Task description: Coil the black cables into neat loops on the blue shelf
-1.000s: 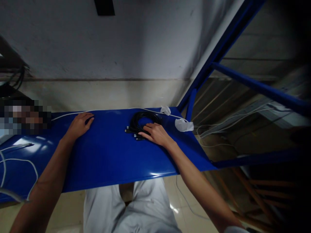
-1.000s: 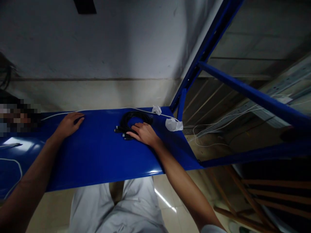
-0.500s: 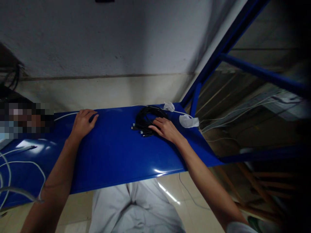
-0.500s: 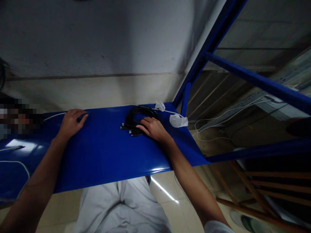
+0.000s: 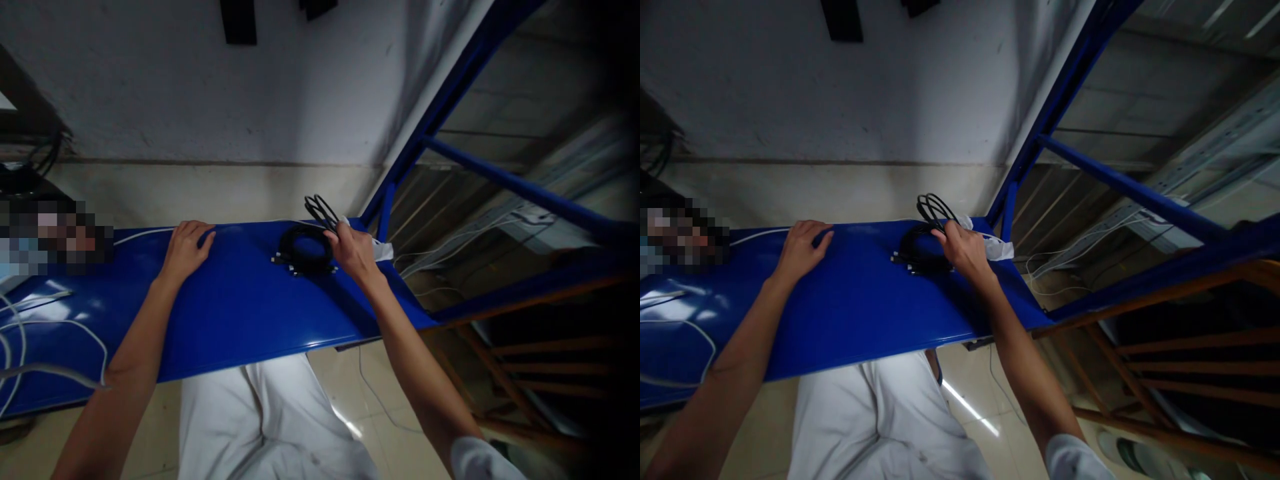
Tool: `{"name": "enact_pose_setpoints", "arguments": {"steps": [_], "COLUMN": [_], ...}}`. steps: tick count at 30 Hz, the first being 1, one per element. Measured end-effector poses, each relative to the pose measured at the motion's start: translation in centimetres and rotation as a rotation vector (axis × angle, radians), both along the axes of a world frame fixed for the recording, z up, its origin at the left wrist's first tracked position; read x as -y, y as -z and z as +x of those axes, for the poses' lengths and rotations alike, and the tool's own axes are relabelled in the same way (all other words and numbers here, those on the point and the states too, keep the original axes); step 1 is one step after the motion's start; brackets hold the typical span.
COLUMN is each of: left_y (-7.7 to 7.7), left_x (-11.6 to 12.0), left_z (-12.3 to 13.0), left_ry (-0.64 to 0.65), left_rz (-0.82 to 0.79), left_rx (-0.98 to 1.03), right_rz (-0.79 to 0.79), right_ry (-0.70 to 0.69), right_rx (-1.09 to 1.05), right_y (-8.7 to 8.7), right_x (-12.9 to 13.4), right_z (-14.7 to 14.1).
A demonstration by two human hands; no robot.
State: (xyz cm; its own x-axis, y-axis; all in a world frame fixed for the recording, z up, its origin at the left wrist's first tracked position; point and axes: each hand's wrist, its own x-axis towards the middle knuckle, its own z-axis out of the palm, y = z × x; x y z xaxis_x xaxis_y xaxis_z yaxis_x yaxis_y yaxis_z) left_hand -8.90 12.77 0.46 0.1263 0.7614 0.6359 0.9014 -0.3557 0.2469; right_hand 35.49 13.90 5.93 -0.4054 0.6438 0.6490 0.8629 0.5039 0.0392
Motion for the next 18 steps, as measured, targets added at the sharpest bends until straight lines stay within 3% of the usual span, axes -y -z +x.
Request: {"name": "enact_pose_setpoints", "arguments": {"steps": [4,8,13,18], "left_y": [-0.6,-1.2,-1.5,-1.1], "left_x": [0.2,0.6,0.7,0.2], "left_z": [0.9,1.5,2.1,2.3], "left_ry": [0.014,0.031,0.068,0.003], "left_rz": [0.004,-0.014,-0.043,-0.145], "left_rx": [0.082,0.141,0.335,0.572], "right_rz": [-0.019,-0.080,-0.033,-0.101], "right_ry": [-0.150,-0.345,-0.579,-0.731], "right_rx": [0.022,0.071,0.252,0.262], "right_y": [-3.5,-4.2,-0.7,3.4], "right_x": [2.3,3.8,4.4,4.4], "right_z": [-3.8,-8.9,-14.2,-15.5]}}
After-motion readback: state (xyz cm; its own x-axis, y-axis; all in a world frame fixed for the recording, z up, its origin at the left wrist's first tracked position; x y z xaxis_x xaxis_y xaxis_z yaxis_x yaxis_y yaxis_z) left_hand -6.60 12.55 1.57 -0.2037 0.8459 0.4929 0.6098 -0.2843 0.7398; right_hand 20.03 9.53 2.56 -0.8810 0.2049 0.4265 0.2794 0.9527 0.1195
